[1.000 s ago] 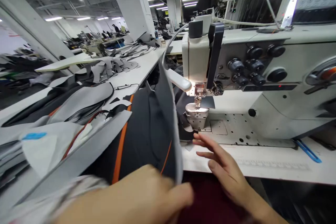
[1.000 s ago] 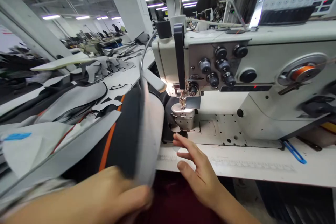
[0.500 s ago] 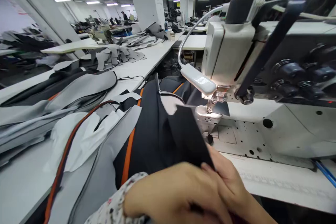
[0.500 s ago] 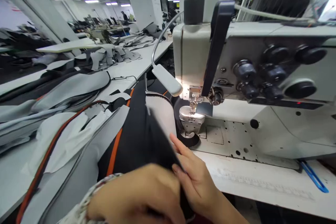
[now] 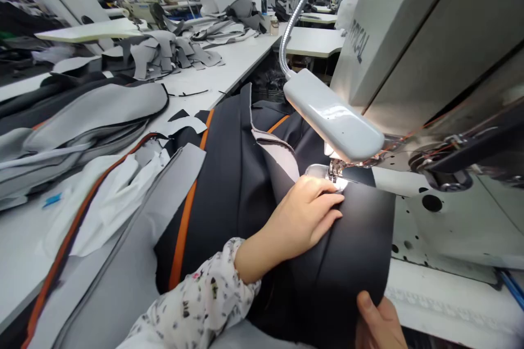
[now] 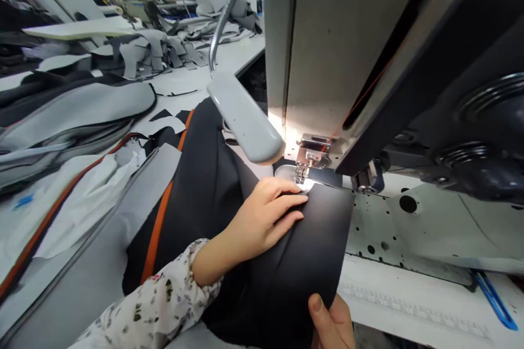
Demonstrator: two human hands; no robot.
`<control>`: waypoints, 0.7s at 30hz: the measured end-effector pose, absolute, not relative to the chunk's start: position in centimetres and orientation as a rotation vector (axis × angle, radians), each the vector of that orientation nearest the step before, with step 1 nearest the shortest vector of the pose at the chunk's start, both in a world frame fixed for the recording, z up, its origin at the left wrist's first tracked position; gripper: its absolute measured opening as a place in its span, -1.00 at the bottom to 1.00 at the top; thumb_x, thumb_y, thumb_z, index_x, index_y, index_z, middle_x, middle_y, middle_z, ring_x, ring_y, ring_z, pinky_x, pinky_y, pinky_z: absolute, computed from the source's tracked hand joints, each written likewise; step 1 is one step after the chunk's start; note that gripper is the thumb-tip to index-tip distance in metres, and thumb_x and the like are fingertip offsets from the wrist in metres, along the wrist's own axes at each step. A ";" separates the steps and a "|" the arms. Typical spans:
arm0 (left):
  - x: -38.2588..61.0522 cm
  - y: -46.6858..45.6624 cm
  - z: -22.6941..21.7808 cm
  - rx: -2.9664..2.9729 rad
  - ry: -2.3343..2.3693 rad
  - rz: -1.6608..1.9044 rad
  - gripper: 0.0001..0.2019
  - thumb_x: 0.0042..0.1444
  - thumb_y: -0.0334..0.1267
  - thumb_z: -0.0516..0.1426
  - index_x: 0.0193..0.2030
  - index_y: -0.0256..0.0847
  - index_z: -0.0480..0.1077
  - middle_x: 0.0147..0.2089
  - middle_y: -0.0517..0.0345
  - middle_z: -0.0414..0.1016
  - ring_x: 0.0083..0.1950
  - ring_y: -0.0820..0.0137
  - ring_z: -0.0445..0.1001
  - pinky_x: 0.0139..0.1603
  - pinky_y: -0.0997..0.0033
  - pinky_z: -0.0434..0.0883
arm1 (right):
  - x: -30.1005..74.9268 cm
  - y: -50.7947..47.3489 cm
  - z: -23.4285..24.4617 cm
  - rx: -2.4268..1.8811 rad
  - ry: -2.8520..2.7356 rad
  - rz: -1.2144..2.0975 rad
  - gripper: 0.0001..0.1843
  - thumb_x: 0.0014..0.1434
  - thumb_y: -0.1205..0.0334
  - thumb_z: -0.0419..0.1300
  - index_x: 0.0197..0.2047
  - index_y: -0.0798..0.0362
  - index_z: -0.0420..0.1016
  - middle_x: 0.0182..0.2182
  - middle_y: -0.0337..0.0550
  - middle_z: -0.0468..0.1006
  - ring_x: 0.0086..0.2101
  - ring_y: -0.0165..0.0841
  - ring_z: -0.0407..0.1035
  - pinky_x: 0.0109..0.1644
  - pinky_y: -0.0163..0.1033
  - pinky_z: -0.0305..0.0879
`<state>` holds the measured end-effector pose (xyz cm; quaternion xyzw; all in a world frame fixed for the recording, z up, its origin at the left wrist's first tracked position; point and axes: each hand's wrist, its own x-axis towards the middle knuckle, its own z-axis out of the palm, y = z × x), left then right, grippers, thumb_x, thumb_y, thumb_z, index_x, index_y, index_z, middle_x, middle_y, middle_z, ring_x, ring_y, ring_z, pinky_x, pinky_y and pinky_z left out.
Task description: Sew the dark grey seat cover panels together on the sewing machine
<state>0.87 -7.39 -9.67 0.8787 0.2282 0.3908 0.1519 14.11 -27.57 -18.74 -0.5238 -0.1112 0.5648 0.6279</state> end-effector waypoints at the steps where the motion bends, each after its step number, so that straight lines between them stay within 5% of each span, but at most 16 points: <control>1: 0.6 -7.1 -9.8 2.509 0.634 1.165 -0.78 0.44 -0.28 0.11 0.13 -0.22 0.47 0.10 -0.06 0.58 0.14 0.24 0.53 0.23 0.10 0.48 | 14.1 -27.1 -18.7 -1.181 -0.275 1.314 -0.52 0.27 -0.07 0.32 0.19 -0.08 0.61 0.08 0.06 0.65 0.12 0.10 0.54 0.26 0.27 0.45; 7: 0.2 -6.1 -10.7 2.520 0.646 1.268 -0.76 0.43 -0.31 0.11 0.16 -0.18 0.51 0.08 0.01 0.64 0.15 0.28 0.56 0.22 0.16 0.50 | 14.8 -24.7 -19.9 -1.093 -0.503 1.286 -0.55 0.29 -0.06 0.30 0.16 -0.09 0.63 -0.09 0.03 0.73 0.13 0.05 0.53 0.30 0.26 0.41; 21: 0.9 -6.2 -9.8 2.598 0.727 1.211 -0.76 0.45 -0.23 0.08 0.02 -0.19 0.57 0.03 0.08 0.67 0.06 0.28 0.57 0.10 0.22 0.44 | 16.2 -24.7 -21.0 -1.126 -0.449 1.292 -0.65 0.29 -0.08 0.29 -0.01 -0.06 0.72 -0.07 0.02 0.72 0.21 0.05 0.46 0.39 0.29 0.30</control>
